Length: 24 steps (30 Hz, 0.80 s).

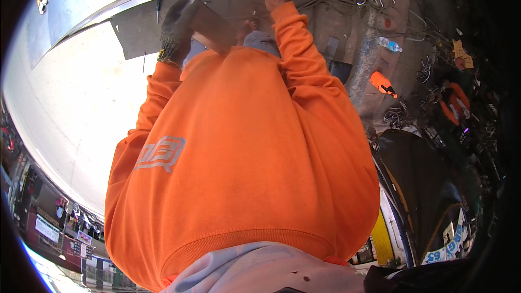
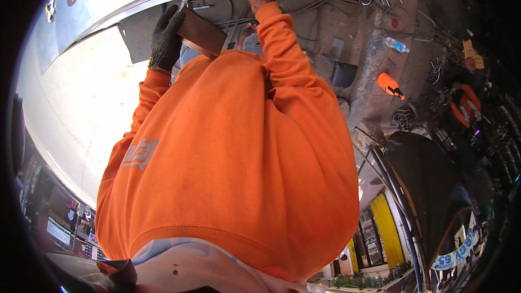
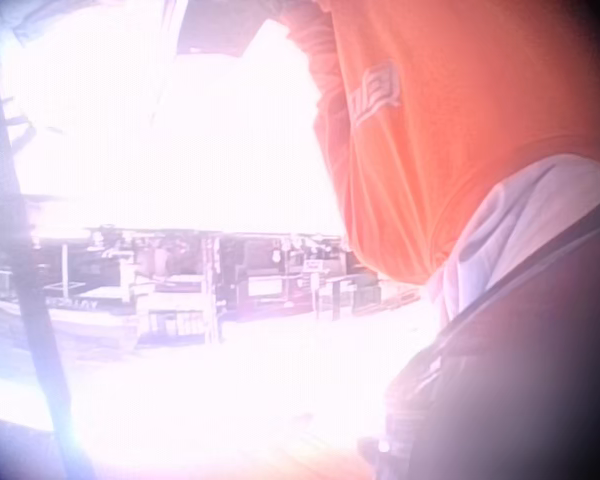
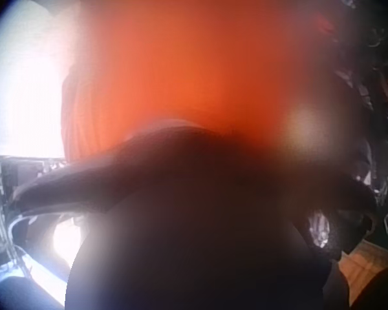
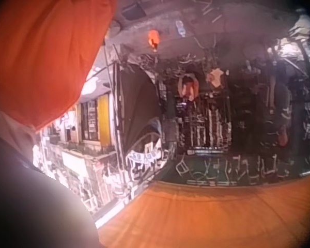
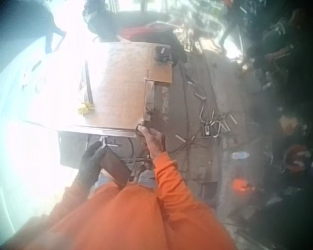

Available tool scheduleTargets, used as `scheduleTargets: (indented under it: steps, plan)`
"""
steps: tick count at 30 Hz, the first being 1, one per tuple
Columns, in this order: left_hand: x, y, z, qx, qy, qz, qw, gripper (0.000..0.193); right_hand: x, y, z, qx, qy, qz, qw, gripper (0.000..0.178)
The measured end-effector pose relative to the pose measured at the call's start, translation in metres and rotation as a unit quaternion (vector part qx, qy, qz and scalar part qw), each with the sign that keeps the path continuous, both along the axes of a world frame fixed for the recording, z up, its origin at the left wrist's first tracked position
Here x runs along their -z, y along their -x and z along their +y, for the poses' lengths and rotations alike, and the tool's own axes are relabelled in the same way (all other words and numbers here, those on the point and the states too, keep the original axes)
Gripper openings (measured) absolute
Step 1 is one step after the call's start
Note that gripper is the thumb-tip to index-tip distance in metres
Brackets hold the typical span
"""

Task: The person uses an angle grinder to smooth a metal frame, then picks up a welding torch to weld joints on the frame. They reposition the frame and continue welding different sections, occasionally adjusting their grip and stance.

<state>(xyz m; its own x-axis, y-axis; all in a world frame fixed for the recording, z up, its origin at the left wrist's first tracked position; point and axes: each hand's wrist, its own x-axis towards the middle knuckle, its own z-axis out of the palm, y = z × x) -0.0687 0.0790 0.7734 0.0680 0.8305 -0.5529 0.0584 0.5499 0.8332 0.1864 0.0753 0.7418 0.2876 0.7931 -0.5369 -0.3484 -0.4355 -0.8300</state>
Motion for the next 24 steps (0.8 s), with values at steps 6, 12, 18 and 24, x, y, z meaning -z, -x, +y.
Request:
scheduleTargets:
  steps: [6, 12, 18, 24]
  plan:
    - [0.007, 0.0, -0.005, -0.004, -0.025, -0.022, 0.999, 0.065, 0.013, -0.003, 0.004, -0.029, -0.012, -0.038, 0.999, 0.04]
    - [0.007, -0.002, -0.006, 0.004, -0.023, -0.024, 0.999, 0.068, 0.012, 0.01, -0.004, 0.019, -0.036, 0.038, 0.998, 0.039]
    - [0.007, -0.004, -0.008, 0.004, -0.021, -0.013, 1.0, 0.071, 0.017, 0.021, -0.007, 0.115, -0.052, 0.118, 0.985, 0.051]
    - [0.009, -0.003, -0.01, 0.003, -0.014, -0.024, 1.0, 0.07, 0.029, 0.031, 0.002, 0.161, -0.038, 0.116, 0.979, 0.053]
